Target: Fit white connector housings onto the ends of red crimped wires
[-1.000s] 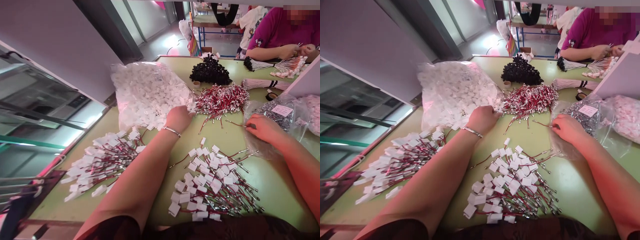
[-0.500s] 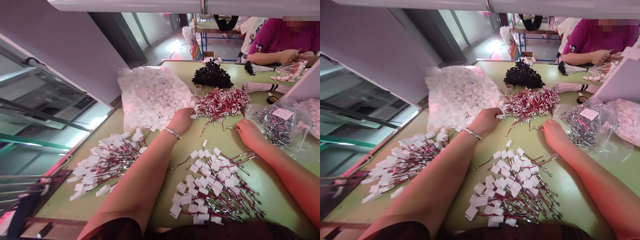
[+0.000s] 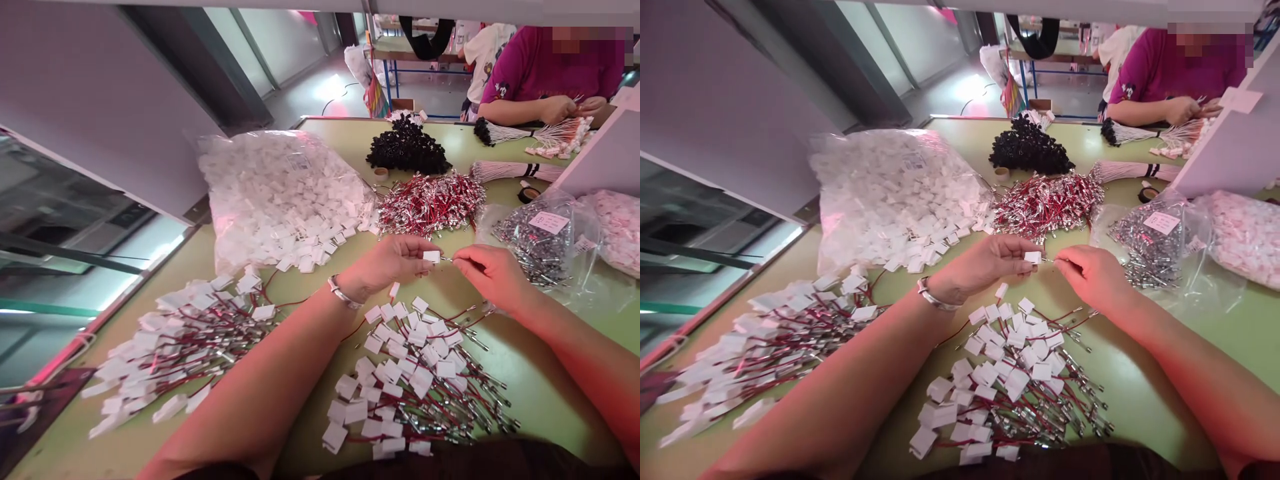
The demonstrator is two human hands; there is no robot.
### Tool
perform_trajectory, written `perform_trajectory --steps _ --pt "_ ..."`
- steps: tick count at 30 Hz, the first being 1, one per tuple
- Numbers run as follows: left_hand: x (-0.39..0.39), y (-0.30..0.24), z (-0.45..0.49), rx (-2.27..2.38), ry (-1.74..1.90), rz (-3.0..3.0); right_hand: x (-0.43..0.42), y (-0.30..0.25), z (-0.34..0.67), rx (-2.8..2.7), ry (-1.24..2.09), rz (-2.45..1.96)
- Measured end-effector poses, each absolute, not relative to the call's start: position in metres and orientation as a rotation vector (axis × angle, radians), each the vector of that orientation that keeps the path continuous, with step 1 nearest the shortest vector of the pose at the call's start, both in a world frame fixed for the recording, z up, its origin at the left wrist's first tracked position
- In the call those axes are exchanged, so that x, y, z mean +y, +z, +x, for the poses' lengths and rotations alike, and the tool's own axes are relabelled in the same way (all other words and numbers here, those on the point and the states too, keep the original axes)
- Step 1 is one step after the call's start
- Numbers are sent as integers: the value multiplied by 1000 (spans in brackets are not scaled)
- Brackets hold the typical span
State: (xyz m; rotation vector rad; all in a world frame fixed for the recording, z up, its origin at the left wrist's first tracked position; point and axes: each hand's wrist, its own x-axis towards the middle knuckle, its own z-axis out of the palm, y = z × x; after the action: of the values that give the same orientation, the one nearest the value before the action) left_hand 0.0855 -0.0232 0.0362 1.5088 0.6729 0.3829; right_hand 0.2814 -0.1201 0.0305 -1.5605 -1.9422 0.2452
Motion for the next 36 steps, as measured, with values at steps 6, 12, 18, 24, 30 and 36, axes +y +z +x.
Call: perform_trajectory --steps 6,12,18,24,30,36 --pt "-20 29 84 645 327 1459 -122 31 284 -1973 108 -1553" --pt "-21 30 83 597 284 1484 -121 29 284 -2082 33 -1610" --pt "-25 41 84 629 196 1683 -122 30 283 -2212 -179 -1694" --pt "-34 51 89 642 210 1780 -122 30 279 -2105 108 -1672" --pt "-37 49 92 670 267 1690 -124 30 273 -2001 182 -1633" --pt "-34 41 90 632 287 1622 -123 27 281 -2078 271 -1518"
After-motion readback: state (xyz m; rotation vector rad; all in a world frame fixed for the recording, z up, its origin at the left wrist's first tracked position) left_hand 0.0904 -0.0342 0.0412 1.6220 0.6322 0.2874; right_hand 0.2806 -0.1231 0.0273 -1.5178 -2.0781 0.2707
